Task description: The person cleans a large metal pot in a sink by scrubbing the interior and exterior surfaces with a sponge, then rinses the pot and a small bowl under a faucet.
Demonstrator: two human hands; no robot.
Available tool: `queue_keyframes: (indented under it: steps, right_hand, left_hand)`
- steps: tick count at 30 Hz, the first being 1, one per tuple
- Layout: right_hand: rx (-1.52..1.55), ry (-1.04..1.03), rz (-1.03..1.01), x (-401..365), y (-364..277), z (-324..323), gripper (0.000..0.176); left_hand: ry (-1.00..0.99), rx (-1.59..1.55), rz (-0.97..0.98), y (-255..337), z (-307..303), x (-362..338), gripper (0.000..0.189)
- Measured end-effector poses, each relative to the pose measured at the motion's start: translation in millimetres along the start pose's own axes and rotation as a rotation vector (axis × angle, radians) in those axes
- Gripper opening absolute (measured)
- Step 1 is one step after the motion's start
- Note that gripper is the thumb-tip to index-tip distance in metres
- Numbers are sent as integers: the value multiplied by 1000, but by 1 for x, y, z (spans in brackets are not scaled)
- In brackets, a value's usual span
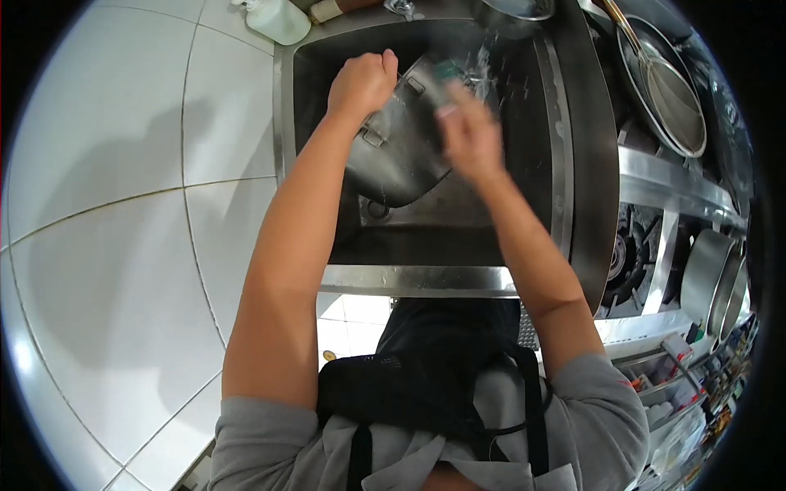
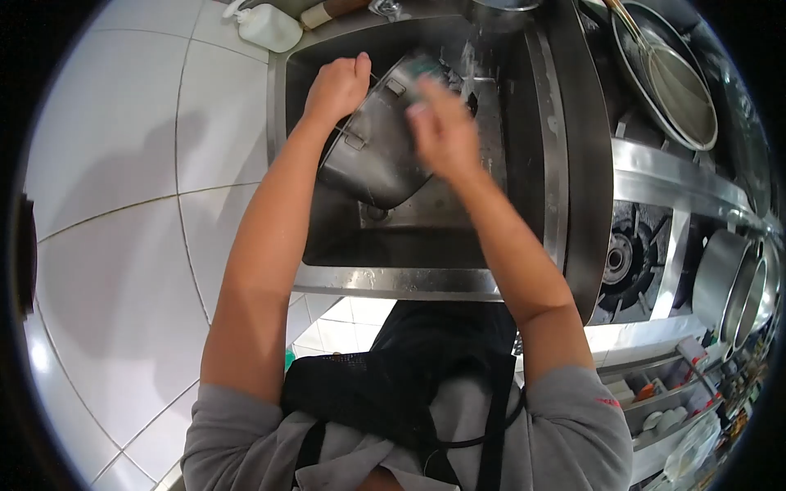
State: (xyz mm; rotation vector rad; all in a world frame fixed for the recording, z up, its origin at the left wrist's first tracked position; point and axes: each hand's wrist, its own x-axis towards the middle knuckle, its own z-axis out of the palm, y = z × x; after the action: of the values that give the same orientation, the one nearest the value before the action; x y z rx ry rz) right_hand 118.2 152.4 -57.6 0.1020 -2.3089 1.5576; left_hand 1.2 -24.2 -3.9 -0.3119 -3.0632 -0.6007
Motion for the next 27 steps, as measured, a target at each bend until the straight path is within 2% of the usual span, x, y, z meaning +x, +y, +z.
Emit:
queue_keyframes:
  steps: [2,3,5,9,10,13,16,20,22,24,25,27]
  right_hand:
    - [-372,-306,-380,-31,-10,32,54]
    - [-386,-298,-374,-44,-8,37,54]
    - [-614,-369,-354,-68,-6,47,64]
    - [-666,-460,-425,-100,15,21,73]
    - [-665,-467,-427,-86,3,24,73]
    - [-667,-312,-455,-34,-20,61,81]
    - [-650,-334,-484,-50,-15,52,83]
    - [-685,-523,-374,-100,3,22,87]
    - [-672,-486,-388,-79,-10,32,85]
    - [-622,-300,-430,-34,-19,57,84]
    - [-592,-253,-383,-27,-18,70,83]
    - [-602,-302,-399,-40,-16,56,84]
  left_hand:
    - [-5,7,37,2,1,3,55]
    - [7,12,63,5,1,7,55]
    - [22,3,87,2,3,9,55]
    - [19,-38,80,-2,0,0,58]
    - [26,-44,82,-5,1,-5,57]
    - [17,-63,-6,-4,-3,-10,58]
    - [2,-76,21,-5,-1,-7,59]
    - [17,-43,9,0,-2,-10,58]
    - [-3,-46,-5,0,-5,-15,58]
    - [-27,-63,-34,5,-11,-16,58]
    - [-34,-59,-38,0,-7,-16,58]
    - [-16,-46,21,-5,-4,-8,58]
